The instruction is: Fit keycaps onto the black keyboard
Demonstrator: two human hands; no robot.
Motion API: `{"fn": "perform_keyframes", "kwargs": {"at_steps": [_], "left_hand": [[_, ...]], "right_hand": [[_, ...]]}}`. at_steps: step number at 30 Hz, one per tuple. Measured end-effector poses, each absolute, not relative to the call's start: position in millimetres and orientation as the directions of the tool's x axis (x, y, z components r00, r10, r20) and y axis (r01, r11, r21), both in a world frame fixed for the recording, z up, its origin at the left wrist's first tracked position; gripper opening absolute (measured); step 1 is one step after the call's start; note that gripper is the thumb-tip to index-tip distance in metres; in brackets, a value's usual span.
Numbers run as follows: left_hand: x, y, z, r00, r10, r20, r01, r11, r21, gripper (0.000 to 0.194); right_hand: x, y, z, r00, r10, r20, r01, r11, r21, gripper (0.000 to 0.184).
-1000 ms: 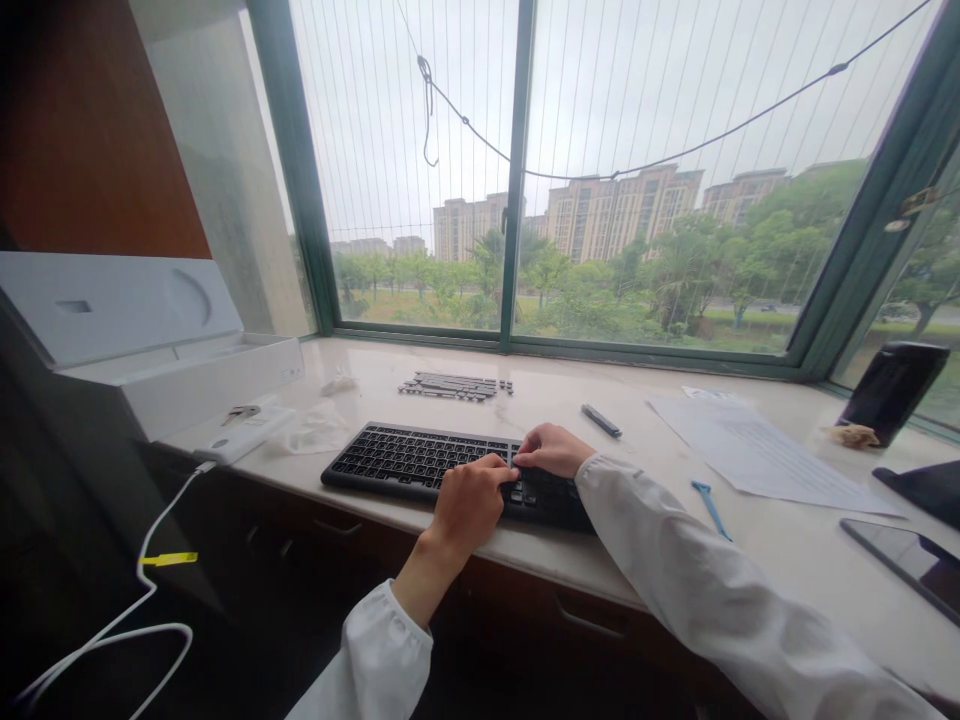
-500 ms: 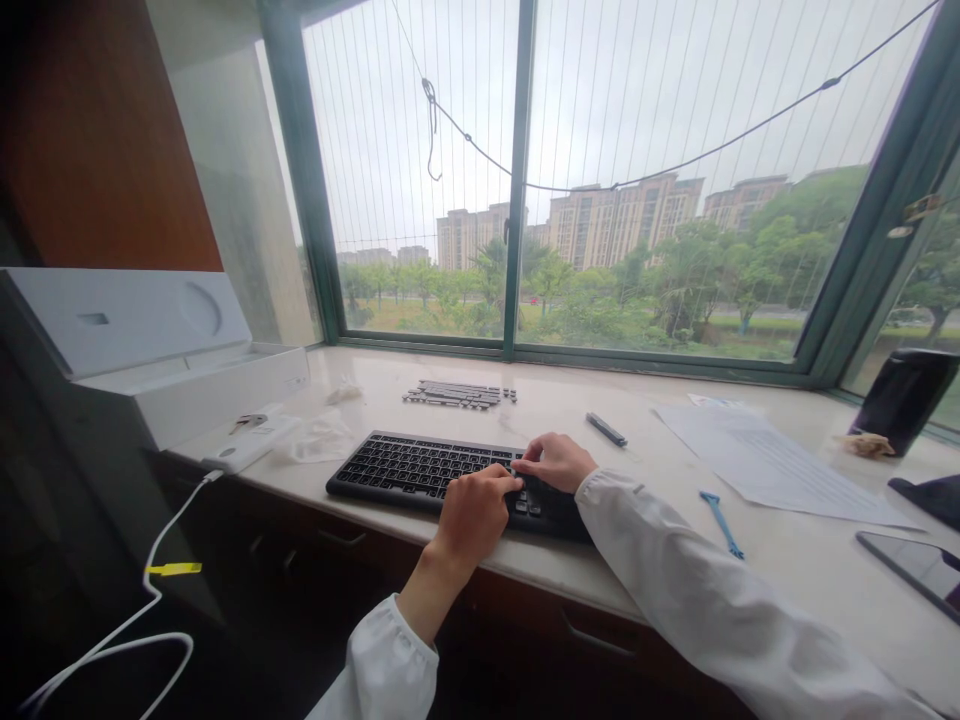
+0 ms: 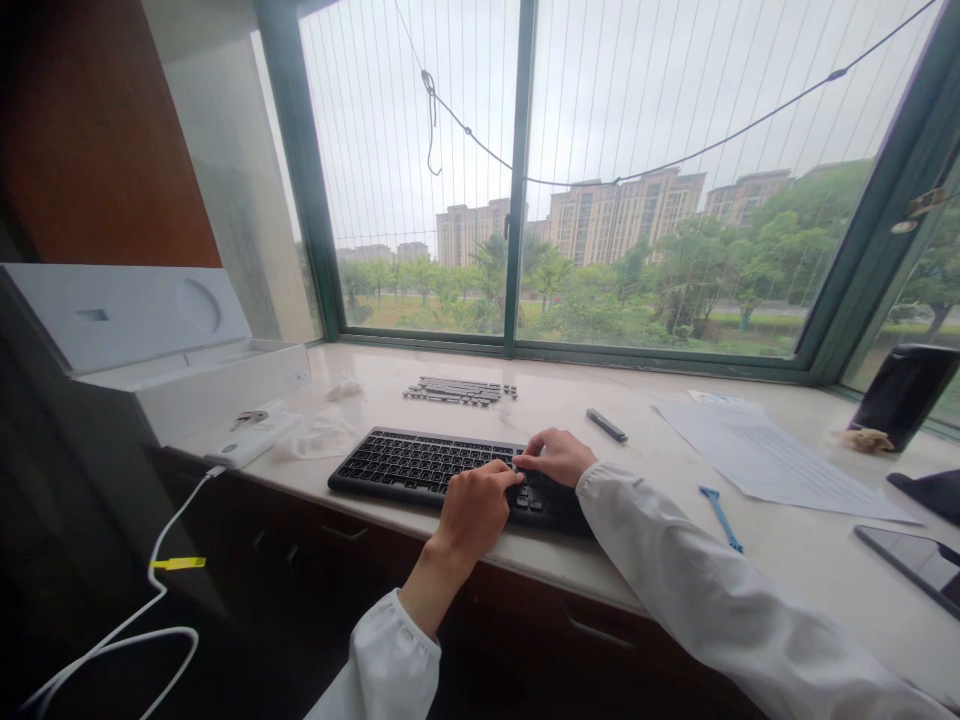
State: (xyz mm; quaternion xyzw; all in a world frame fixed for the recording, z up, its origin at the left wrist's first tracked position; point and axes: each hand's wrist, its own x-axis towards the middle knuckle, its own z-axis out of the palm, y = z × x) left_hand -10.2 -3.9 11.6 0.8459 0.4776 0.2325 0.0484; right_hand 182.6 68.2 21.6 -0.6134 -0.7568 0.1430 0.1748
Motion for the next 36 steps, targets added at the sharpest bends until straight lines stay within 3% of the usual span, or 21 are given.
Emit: {"fn": "perform_keyframes", "kwargs": {"at_steps": [16,25,31,36], "left_hand": [[-11.3,-4.3,12.0,0.46,0.819,0.343,0.792,-0.554,0.258,0.038],[-10.8,-3.3,8.6,0.459,0.806,0.373,0.788,-0.563,0.248,0.039],[-11.1,-2.8,6.9,0.465,0.8,0.381,0.784,-0.571,0.244,0.038],[-10.9,-3.5,8.1,0.463,0.804,0.374,0.787,-0.567,0.242,0.038]], "right_hand": [[173.1,57.6,22.0,-0.081,0.981,0.174,0.903,0.146,-0.404,0.037],[179.4,62.1,34.4,-0.072,0.939,0.336,0.859,0.23,-0.458,0.055],[183.6,69.1,37.0,-0.11,0.986,0.125,0.705,0.165,-0.689,0.067],[186.2,73.1,34.7,-0.136,0.986,0.093,0.694,0.162,-0.701,0.063]]}}
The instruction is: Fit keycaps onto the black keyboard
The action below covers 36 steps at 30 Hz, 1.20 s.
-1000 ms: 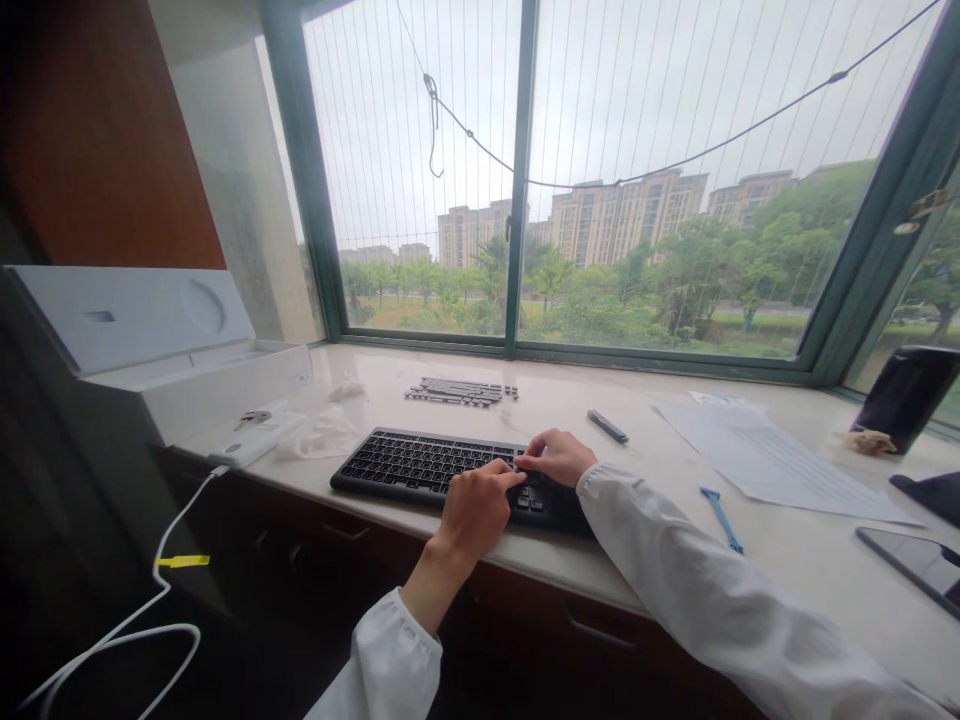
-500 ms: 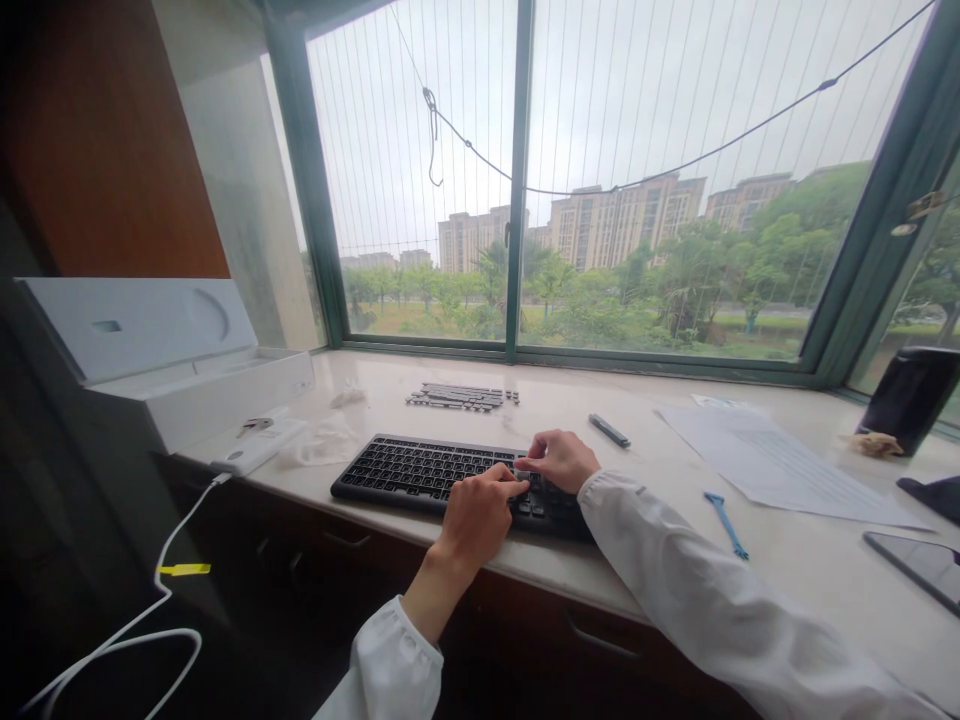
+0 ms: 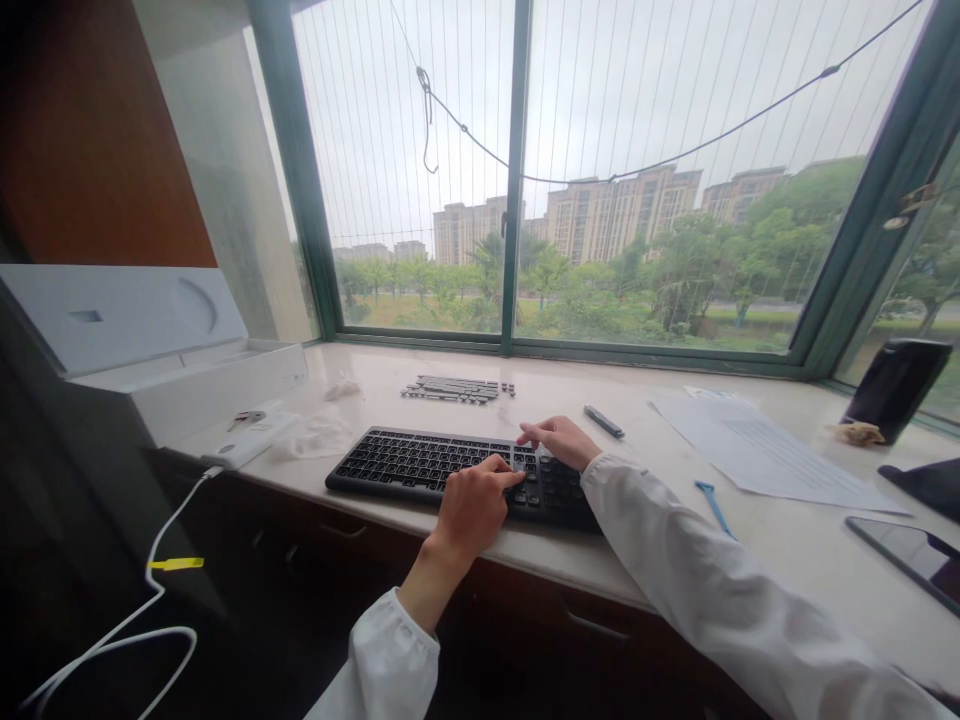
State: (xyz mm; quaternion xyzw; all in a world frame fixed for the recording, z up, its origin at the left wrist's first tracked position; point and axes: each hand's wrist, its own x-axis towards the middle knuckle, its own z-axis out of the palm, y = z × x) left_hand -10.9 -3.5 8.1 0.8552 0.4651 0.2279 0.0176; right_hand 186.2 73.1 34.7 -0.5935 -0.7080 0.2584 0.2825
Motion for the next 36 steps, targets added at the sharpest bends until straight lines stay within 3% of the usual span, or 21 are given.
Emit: {"fn": "perform_keyframes", "kwargs": {"at_steps": [6,11,15,21,27,36], "left_hand": [[-10.9,-3.6,7.7,0.462,0.806,0.37,0.786,-0.565,0.249,0.038],[-11.1,-1.2,4.4,0.441,0.799,0.41,0.776,-0.569,0.274,0.039],[-11.2,1.0,1.1,0.397,0.815,0.422,0.784,-0.54,0.306,0.04],[-10.7,2.9,-2.1,0.388,0.819,0.423,0.792,-0.531,0.301,0.039],[-10.2,2.9,-2.8,0.382,0.809,0.446,0.786,-0.538,0.303,0.036],[-9.3,-0.7,3.5,0.362,0.841,0.402,0.791,-0.505,0.344,0.038]], "right_hand": [[186.9,70.2,32.8,-0.151,0.977,0.152,0.681,0.215,-0.7,0.051],[191.0,70.1,30.4,-0.125,0.956,0.265,0.76,0.264,-0.594,0.046],[190.1,68.7,30.6,-0.2,0.933,0.299,0.774,0.337,-0.536,0.048],[187.0,70.3,22.9,-0.304,0.914,0.267,0.758,0.402,-0.514,0.043],[187.3,70.1,23.9,-0.307,0.89,0.337,0.721,0.449,-0.529,0.03],[192.2,74.4,21.5,-0.233,0.914,0.333,0.772,0.382,-0.508,0.044]]}}
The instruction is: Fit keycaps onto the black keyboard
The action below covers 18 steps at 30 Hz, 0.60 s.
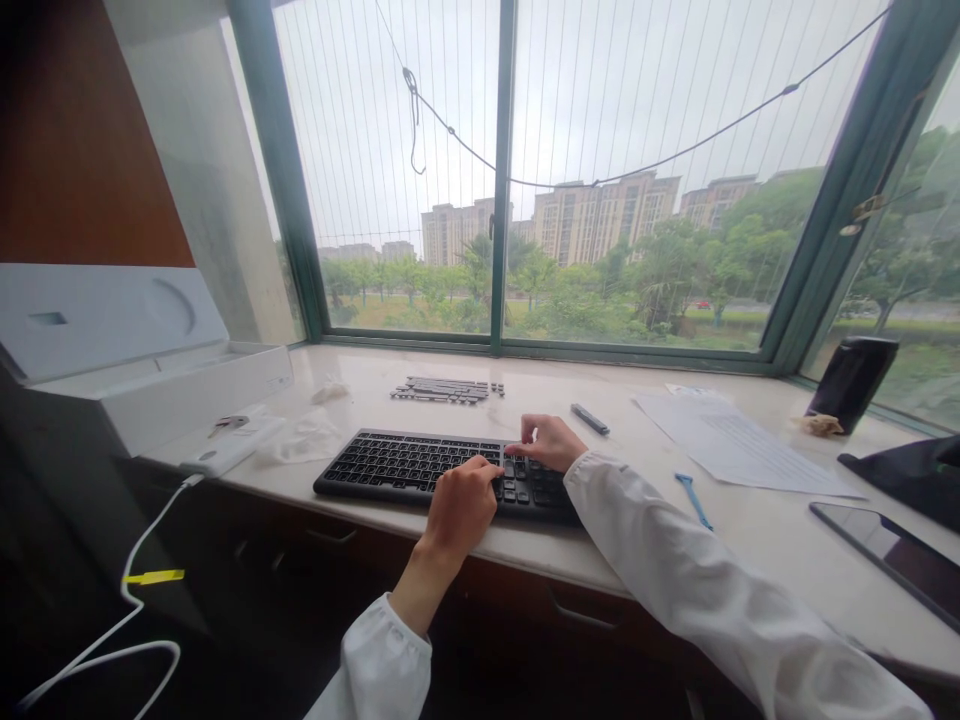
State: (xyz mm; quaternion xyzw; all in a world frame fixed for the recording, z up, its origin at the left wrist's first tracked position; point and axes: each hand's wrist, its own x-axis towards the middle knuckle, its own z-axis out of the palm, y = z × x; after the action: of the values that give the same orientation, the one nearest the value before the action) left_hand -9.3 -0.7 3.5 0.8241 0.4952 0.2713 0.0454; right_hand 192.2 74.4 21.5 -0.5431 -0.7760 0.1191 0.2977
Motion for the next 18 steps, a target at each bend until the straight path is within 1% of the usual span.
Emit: {"fn": "perform_keyframes", "kwargs": {"at_steps": [3,7,8,11,13,15,18], "left_hand": [[-9.4,-2.1,5.2,0.359,0.852,0.38,0.8,-0.491,0.346,0.039],[-10.5,-3.3,6.2,0.374,0.847,0.378,0.791,-0.505,0.347,0.038],[-10.8,-3.4,6.6,0.379,0.846,0.375,0.789,-0.507,0.347,0.038],[-11.0,-3.6,7.7,0.386,0.852,0.353,0.791,-0.502,0.349,0.038],[-10.8,-3.2,7.8,0.39,0.853,0.346,0.789,-0.504,0.352,0.039],[-10.6,-2.2,6.8,0.396,0.848,0.354,0.781,-0.513,0.356,0.039],[-10.3,-0.4,4.0,0.391,0.84,0.375,0.771,-0.522,0.365,0.039]], "right_hand": [[194.1,76.1,22.1,-0.232,0.914,0.333,0.776,0.38,-0.504,0.045],[195.2,76.0,23.6,-0.371,0.907,0.199,0.741,0.419,-0.524,0.049],[195.7,76.7,25.1,-0.387,0.903,0.186,0.74,0.425,-0.521,0.051],[199.5,84.9,33.0,-0.332,0.915,0.23,0.754,0.404,-0.518,0.051],[203.8,97.6,39.8,-0.242,0.94,0.241,0.792,0.335,-0.51,0.05],[208.4,115.9,45.3,-0.192,0.953,0.235,0.849,0.281,-0.448,0.046],[212.3,149.0,47.4,-0.17,0.966,0.193,0.923,0.225,-0.313,0.034]]}}
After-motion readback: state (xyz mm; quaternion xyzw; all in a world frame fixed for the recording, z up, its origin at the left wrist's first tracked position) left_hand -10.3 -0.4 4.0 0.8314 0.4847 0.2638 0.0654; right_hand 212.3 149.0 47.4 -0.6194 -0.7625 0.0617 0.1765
